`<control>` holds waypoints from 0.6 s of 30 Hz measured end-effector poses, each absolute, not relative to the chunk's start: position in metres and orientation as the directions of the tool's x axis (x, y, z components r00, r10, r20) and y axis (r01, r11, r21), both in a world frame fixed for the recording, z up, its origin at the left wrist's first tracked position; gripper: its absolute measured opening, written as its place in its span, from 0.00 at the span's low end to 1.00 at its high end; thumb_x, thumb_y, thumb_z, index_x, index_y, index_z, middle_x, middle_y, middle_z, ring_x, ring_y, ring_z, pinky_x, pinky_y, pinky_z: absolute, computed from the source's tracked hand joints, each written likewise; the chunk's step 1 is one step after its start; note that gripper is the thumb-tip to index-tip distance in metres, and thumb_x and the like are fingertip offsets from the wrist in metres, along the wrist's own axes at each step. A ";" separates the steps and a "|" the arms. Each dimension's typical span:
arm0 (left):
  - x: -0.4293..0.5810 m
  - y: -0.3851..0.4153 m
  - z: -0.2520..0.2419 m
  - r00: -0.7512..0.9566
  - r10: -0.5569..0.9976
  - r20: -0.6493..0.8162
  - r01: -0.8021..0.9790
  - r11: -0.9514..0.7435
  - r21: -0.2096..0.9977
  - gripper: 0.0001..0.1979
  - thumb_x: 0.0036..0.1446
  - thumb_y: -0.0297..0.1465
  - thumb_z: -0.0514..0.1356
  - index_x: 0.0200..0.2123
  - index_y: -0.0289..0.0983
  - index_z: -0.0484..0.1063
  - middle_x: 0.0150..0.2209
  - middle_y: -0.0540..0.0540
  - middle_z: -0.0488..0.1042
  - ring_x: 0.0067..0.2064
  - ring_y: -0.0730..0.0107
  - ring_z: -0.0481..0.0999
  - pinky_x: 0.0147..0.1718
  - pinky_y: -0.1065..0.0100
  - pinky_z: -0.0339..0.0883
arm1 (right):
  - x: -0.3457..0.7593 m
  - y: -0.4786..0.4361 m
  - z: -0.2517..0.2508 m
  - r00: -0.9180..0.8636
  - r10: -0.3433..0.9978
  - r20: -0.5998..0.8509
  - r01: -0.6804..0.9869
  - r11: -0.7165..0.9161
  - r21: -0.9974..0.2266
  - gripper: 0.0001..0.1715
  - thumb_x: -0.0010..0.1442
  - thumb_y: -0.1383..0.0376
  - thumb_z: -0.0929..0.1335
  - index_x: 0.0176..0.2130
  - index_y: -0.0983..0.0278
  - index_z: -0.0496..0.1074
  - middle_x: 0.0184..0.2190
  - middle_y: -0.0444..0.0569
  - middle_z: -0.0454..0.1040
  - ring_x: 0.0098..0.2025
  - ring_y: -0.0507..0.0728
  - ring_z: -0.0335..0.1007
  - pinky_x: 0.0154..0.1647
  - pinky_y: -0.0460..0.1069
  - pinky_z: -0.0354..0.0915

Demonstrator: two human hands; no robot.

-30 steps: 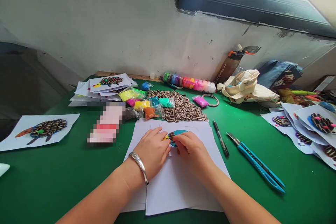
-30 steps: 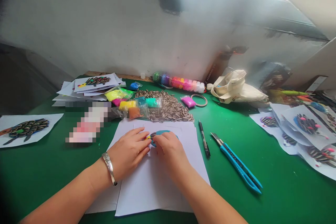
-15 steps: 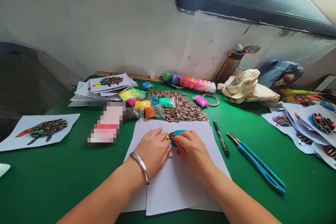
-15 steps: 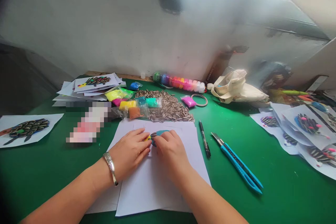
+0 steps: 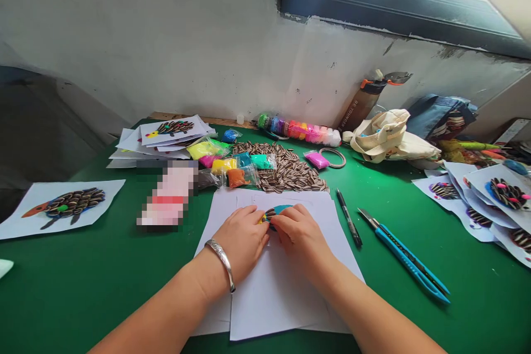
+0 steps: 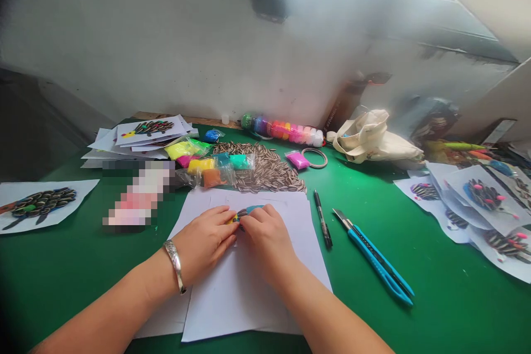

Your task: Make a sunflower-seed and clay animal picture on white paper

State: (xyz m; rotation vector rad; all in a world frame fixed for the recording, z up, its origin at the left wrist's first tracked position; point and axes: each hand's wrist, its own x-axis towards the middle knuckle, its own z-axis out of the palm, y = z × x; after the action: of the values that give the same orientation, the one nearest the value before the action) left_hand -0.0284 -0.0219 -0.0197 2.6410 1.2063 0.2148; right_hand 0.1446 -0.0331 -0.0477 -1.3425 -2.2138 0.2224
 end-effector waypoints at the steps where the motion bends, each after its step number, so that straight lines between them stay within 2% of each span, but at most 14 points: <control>1: -0.028 -0.022 -0.020 0.649 0.760 0.038 0.726 -0.633 0.268 0.10 0.62 0.27 0.53 0.40 0.34 0.75 0.45 0.40 0.75 0.55 0.52 0.67 0.55 0.51 0.63 | 0.144 -0.033 -0.047 -0.360 0.860 0.363 0.775 0.492 -0.396 0.11 0.62 0.72 0.64 0.32 0.62 0.74 0.28 0.48 0.71 0.33 0.55 0.59 0.33 0.48 0.58; 5: -0.028 -0.021 -0.019 0.650 0.759 0.042 0.720 -0.633 0.283 0.10 0.62 0.27 0.53 0.39 0.34 0.74 0.45 0.40 0.74 0.55 0.53 0.67 0.56 0.51 0.62 | 0.146 -0.035 -0.042 -0.298 0.868 0.397 0.813 0.449 -0.372 0.07 0.60 0.71 0.65 0.35 0.63 0.74 0.31 0.49 0.71 0.34 0.56 0.61 0.34 0.49 0.57; 10: -0.029 -0.021 -0.019 0.661 0.750 0.036 0.709 -0.640 0.296 0.10 0.61 0.26 0.53 0.39 0.34 0.74 0.45 0.40 0.74 0.54 0.54 0.67 0.55 0.51 0.63 | 0.152 -0.037 -0.039 -0.279 0.887 0.368 0.841 0.411 -0.353 0.12 0.58 0.72 0.66 0.23 0.64 0.70 0.25 0.47 0.68 0.31 0.55 0.60 0.34 0.49 0.55; 14: -0.030 -0.023 -0.021 0.656 0.754 0.039 0.713 -0.636 0.296 0.11 0.61 0.27 0.53 0.40 0.34 0.74 0.45 0.40 0.74 0.55 0.53 0.67 0.55 0.51 0.63 | 0.152 -0.036 -0.043 -0.310 0.878 0.364 0.858 0.423 -0.290 0.10 0.54 0.73 0.67 0.23 0.64 0.69 0.24 0.46 0.68 0.30 0.54 0.59 0.33 0.48 0.53; 18: -0.030 -0.022 -0.021 0.655 0.755 0.034 0.718 -0.636 0.284 0.12 0.62 0.27 0.52 0.41 0.33 0.75 0.45 0.39 0.74 0.55 0.51 0.67 0.55 0.50 0.63 | 0.149 -0.036 -0.045 -0.334 0.861 0.384 0.879 0.431 -0.203 0.11 0.55 0.73 0.66 0.22 0.64 0.67 0.23 0.46 0.68 0.29 0.54 0.57 0.32 0.48 0.51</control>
State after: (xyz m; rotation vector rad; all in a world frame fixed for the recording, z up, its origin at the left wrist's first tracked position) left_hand -0.0297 -0.0222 -0.0208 2.6283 1.1912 0.2184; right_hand 0.1493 -0.0356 -0.0452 -1.4722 -2.2556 -0.0566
